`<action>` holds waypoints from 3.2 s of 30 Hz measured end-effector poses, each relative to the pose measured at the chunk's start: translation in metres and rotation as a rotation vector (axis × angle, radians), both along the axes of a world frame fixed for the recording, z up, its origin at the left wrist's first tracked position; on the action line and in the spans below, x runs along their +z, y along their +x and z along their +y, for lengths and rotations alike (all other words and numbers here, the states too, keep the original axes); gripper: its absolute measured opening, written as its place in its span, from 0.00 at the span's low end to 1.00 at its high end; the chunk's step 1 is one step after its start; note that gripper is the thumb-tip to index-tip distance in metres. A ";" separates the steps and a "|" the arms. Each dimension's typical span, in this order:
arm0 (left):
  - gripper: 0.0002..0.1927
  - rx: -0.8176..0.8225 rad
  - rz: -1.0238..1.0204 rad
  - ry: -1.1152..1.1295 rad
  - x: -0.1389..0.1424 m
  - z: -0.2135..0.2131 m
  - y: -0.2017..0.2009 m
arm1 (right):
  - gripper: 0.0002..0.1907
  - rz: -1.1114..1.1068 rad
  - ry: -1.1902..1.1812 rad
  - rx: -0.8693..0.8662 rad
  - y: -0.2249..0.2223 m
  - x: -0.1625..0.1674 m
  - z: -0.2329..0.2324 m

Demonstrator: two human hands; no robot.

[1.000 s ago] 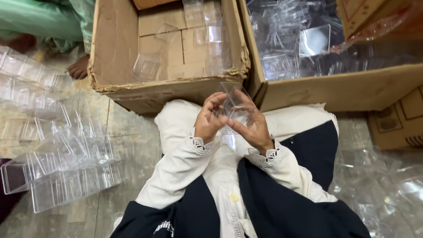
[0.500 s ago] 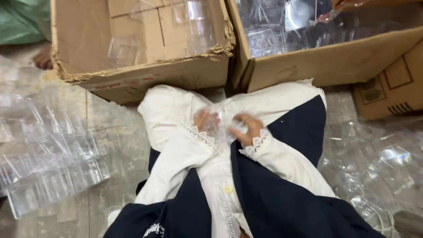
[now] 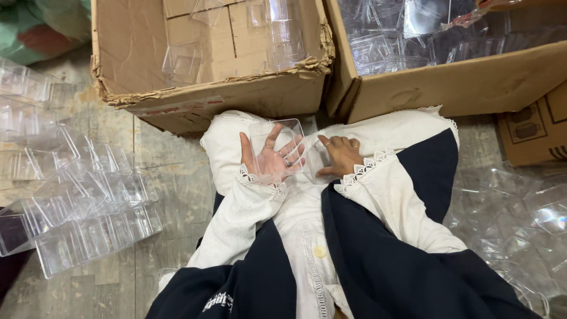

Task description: The person sits on the floor and folds clear plastic boxes, snapping the side panels and lids together by hand. They take flat or folded plastic pieces from a cardboard box, press the edges to form each box, and set finished boxes in a pile beside them.

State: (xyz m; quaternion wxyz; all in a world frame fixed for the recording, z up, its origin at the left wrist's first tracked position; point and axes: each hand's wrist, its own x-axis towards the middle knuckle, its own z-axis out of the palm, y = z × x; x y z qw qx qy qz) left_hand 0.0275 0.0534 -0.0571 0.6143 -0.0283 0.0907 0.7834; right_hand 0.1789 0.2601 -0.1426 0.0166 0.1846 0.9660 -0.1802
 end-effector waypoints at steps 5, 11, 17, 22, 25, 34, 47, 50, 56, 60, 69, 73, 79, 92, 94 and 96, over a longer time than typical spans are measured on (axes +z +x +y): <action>0.45 0.122 0.117 -0.076 -0.002 -0.009 -0.007 | 0.27 0.017 0.083 -0.027 0.016 0.037 0.000; 0.46 0.260 0.340 -0.334 -0.006 -0.008 -0.003 | 0.06 0.550 -0.281 -0.254 0.053 0.120 -0.023; 0.47 0.254 0.455 -0.140 0.000 0.013 0.032 | 0.29 0.852 -0.240 0.058 0.035 0.174 -0.060; 0.51 0.262 0.615 -0.159 0.021 0.005 0.042 | 0.39 0.733 -0.453 0.177 0.036 0.182 -0.048; 0.54 0.325 0.783 -0.148 0.029 0.003 0.046 | 0.43 0.729 -0.636 0.068 0.041 0.171 -0.045; 0.55 0.460 1.179 -0.158 0.034 0.010 0.043 | 0.50 0.854 -1.131 0.009 0.036 0.149 -0.065; 0.51 0.404 1.303 -0.147 0.036 0.004 0.047 | 0.47 0.929 -1.241 0.064 0.034 0.136 -0.065; 0.51 0.332 1.158 -0.214 0.035 0.003 0.044 | 0.46 0.872 -1.227 0.070 0.029 0.137 -0.064; 0.50 0.001 0.742 -0.515 0.028 -0.007 0.025 | 0.59 0.611 -0.587 0.460 0.028 0.147 -0.029; 0.56 0.000 0.831 -0.310 0.023 -0.013 0.030 | 0.55 0.656 -0.644 0.487 0.023 0.141 -0.021; 0.68 0.395 1.298 -0.230 0.021 -0.016 0.038 | 0.54 0.839 -0.950 0.258 0.004 0.104 -0.058; 0.58 0.369 1.132 -0.550 0.002 -0.015 0.049 | 0.52 0.700 -0.784 0.056 -0.007 0.110 -0.065; 0.35 0.591 1.398 -0.838 -0.008 -0.090 0.039 | 0.46 0.595 -0.645 0.306 -0.014 0.110 -0.033; 0.22 0.932 -0.053 -0.968 -0.094 -0.244 -0.070 | 0.43 -0.137 0.041 0.164 -0.022 0.001 0.005; 0.24 0.954 -0.027 -1.005 -0.101 -0.239 -0.066 | 0.28 -0.153 0.062 0.172 -0.008 0.048 -0.003; 0.25 1.014 0.108 -1.083 -0.096 -0.227 -0.055 | 0.15 0.218 -0.211 0.152 0.021 0.095 0.004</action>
